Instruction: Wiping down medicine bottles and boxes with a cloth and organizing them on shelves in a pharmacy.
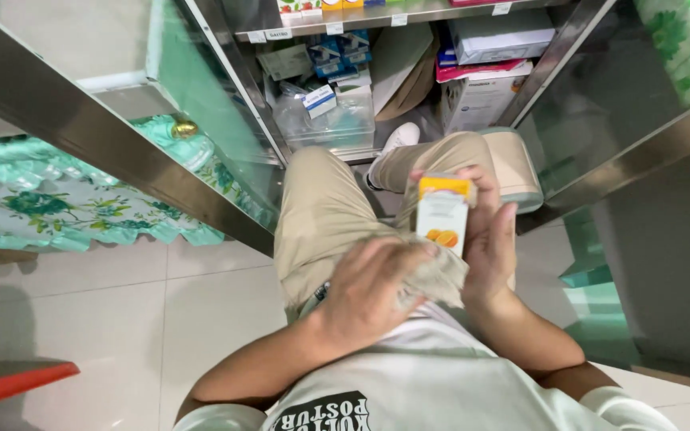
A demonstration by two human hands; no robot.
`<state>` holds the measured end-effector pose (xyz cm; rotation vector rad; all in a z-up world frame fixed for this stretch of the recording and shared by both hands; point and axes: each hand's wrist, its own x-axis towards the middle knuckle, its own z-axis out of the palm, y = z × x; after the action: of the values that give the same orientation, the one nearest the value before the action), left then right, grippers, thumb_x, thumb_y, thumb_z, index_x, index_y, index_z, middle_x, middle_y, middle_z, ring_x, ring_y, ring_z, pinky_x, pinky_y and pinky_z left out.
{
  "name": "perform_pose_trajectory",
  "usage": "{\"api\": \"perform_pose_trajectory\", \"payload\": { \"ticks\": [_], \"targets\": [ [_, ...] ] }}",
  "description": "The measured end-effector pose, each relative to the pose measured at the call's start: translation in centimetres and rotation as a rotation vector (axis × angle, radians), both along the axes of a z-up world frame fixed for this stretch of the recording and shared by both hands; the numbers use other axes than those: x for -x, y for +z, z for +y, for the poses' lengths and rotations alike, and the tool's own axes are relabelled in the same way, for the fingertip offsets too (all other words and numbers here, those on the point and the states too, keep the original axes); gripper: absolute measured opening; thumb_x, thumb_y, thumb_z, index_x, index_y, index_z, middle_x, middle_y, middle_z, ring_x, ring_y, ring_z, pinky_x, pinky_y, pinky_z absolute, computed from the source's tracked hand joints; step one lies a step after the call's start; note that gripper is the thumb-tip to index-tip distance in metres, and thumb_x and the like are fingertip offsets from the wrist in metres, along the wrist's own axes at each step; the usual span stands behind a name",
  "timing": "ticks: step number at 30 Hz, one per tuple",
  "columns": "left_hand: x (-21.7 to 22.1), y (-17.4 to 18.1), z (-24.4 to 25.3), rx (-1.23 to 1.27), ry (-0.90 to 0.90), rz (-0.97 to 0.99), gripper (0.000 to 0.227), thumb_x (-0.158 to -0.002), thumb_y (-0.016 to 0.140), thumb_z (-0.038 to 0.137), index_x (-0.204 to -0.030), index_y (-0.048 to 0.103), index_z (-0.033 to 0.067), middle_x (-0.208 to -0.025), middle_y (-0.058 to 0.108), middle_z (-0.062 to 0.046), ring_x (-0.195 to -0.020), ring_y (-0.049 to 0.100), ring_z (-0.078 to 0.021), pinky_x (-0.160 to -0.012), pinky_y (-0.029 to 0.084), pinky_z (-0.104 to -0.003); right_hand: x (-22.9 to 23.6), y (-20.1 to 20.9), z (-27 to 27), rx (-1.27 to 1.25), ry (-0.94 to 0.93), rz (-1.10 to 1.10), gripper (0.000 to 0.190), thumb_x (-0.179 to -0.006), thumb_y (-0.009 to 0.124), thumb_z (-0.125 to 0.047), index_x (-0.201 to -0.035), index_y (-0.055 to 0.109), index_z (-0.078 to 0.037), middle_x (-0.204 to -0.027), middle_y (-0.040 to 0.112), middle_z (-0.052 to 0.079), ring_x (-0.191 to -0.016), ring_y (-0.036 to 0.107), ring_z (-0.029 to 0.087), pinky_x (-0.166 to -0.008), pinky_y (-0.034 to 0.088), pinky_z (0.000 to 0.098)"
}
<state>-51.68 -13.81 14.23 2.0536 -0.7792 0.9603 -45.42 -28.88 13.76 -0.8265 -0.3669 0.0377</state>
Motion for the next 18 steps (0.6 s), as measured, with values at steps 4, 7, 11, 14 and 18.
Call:
{"api": "perform_pose_trajectory", "payload": {
  "ticks": [4,7,11,14,18],
  "targets": [
    [-1.8,2.1,1.8,-0.011,0.08,-0.061,0.032,-0.095,0.072,0.023,-0.122,0.07,0.0077,-0.111,0.071,-0.012,-0.093,0.07,-0.0356,-0.079,0.055,-0.048,2.0,-2.5,0.4,0.056,0.121,-0.007,0.07,-0.099,0.041,-0.067,-0.139,0.033,-0.01,-0.122,0.064,0.027,-0.104,0.069,0.033,-0.093,0.059,0.0503],
    [-2.5,3.0,1.8,-0.009,0.161,-0.192,0.03,-0.09,0.079,0.021,-0.117,0.074,0.008,-0.113,0.073,-0.009,-0.094,0.071,-0.0322,-0.08,0.055,-0.043,2.0,-3.7,0.4,0.404,0.117,-0.175,0.076,-0.11,0.019,-0.057,-0.161,0.023,-0.001,-0.161,0.036,0.014,-0.147,0.036,0.025,-0.125,0.025,0.0393],
    [-1.6,0.8,-0.3,0.0,0.086,-0.262,0.02,-0.099,0.066,0.022,-0.113,0.074,0.0105,-0.111,0.074,-0.008,-0.091,0.071,-0.0315,-0.075,0.056,-0.042,-0.5,-0.4,2.2,-0.015,0.066,-0.114,0.07,-0.099,0.032,-0.068,-0.136,0.037,-0.009,-0.131,0.059,0.033,-0.118,0.064,0.039,-0.105,0.053,0.0512],
    [-1.0,0.9,0.1,0.035,-0.039,-0.126,0.021,-0.089,0.072,0.013,-0.108,0.071,0.005,-0.113,0.071,-0.011,-0.097,0.07,-0.0365,-0.079,0.055,-0.047,-1.6,-0.1,1.0,-0.032,0.034,-0.079,0.067,-0.099,0.036,-0.067,-0.137,0.035,-0.012,-0.135,0.057,0.033,-0.112,0.067,0.034,-0.103,0.055,0.0465],
    [-2.9,4.5,3.2,0.069,-0.044,0.092,0.04,-0.074,0.088,0.004,-0.11,0.073,0.0097,-0.108,0.073,-0.008,-0.097,0.069,-0.0387,-0.086,0.057,-0.052,0.0,1.1,1.9,0.014,-0.004,-0.052,0.063,-0.1,0.039,-0.065,-0.135,0.037,-0.012,-0.134,0.057,0.032,-0.112,0.066,0.033,-0.099,0.056,0.0453]
  ]
}}
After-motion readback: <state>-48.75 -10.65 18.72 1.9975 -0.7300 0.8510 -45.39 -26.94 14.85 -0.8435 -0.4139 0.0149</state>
